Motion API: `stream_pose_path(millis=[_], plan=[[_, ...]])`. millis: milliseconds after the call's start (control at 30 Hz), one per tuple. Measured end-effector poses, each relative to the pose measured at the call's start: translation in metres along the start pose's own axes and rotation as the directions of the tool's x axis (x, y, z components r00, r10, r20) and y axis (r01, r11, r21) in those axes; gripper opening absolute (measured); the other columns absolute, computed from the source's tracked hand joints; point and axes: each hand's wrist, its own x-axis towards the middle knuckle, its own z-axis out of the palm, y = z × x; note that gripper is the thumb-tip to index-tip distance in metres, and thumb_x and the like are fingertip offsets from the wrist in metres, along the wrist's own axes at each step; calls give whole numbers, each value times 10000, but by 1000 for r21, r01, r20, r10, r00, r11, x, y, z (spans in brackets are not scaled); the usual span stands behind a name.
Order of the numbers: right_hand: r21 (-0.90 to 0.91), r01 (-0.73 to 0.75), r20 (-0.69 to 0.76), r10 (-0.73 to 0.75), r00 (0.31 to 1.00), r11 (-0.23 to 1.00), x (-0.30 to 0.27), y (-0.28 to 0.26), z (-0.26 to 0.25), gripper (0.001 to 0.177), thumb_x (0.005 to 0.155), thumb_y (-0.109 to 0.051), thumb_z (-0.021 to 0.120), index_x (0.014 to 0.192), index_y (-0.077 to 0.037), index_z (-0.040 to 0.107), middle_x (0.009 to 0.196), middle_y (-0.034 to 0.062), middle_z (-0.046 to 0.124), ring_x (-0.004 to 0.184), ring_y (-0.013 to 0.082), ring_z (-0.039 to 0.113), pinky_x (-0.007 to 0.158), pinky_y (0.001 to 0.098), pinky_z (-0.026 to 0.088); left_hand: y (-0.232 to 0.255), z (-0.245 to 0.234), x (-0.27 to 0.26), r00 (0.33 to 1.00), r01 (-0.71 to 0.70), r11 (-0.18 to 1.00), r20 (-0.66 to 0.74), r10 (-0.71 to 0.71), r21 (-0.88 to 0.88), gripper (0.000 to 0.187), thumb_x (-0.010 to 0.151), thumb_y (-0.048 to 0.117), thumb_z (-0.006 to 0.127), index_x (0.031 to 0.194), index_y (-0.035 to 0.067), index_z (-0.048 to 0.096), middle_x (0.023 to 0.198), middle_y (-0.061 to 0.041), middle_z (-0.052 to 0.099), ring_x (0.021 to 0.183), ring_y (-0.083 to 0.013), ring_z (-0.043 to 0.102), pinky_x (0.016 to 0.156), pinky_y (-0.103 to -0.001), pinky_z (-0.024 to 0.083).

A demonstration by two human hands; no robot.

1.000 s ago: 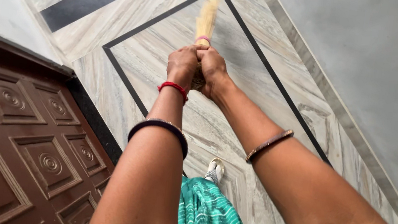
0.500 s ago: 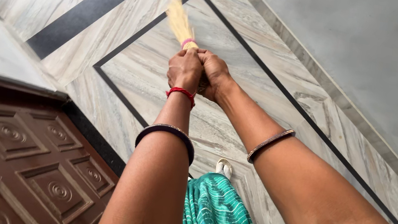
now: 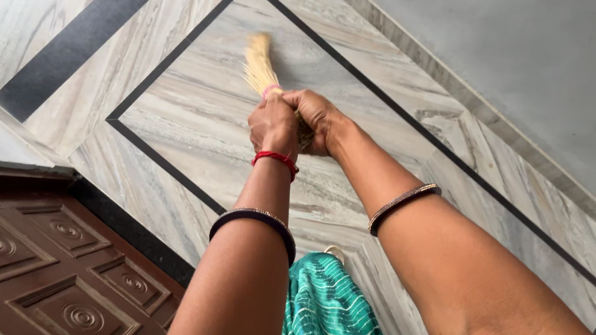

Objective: The person sweeps a tiled floor using a straw broom, moving it along the edges of the walls and doorways.

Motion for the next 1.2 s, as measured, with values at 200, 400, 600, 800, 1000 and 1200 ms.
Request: stream_pose_path(millis=[200, 400, 600, 800, 1000, 1200], plan=[[98, 249, -129, -236, 963, 964, -4, 3, 6, 209, 896, -107, 582, 1088, -85, 662, 847, 86, 689, 662, 202, 666, 550, 360, 585, 11, -3, -4, 976, -209, 974, 80, 202, 92, 450, 844, 469, 532, 1111, 258, 828, 1180, -94, 775, 1100, -284, 703, 958, -395, 524], [60, 288, -294, -259, 920, 956, 2, 10, -10, 229, 890, -54, 581, 1117, -90, 590, 821, 99, 663, 621, 225, 641, 473, 387, 550, -5, 18, 31, 920, -32, 963, 368, 132, -266, 465, 882, 381, 588, 1157, 37, 737, 1202, -191, 743, 1075, -320, 719, 902, -435, 572], [129, 63, -161, -42, 986, 990, -17, 13, -23, 143, 892, -84, 550, 1032, -107, 537, 758, 77, 634, 553, 200, 636, 462, 372, 579, -24, 30, 18, 981, -114, 987, 170, 94, 110, 481, 900, 410, 551, 1162, 72, 771, 1210, -167, 743, 1088, -315, 708, 952, -410, 537], [68, 178, -83, -173, 981, 982, -27, 11, -21, 244, 937, -99, 557, 1162, -41, 629, 819, 90, 685, 587, 160, 647, 469, 294, 585, -11, 18, -28, 992, -122, 982, 35, 118, 146, 452, 892, 434, 484, 1148, 229, 794, 1170, -82, 774, 1110, -279, 695, 989, -422, 501], [65, 330, -219, -309, 926, 942, -27, 9, -22, 195, 950, -133, 566, 1137, -86, 597, 851, 98, 671, 598, 177, 650, 465, 324, 583, -5, 18, -13, 901, -241, 959, 333, 278, -149, 615, 768, 582, 692, 1198, 151, 777, 1248, -151, 752, 1156, -298, 705, 998, -448, 540], [55, 247, -308, -219, 926, 967, -33, 8, -40, 143, 960, -225, 545, 1013, -99, 587, 794, 116, 685, 625, 229, 673, 491, 376, 592, -10, 19, -33, 742, 21, 999, 670, 15, -45, 995, 665, 682, 731, 1494, 171, 523, 1406, -174, 526, 1202, -468, 500, 899, -860, 312]])
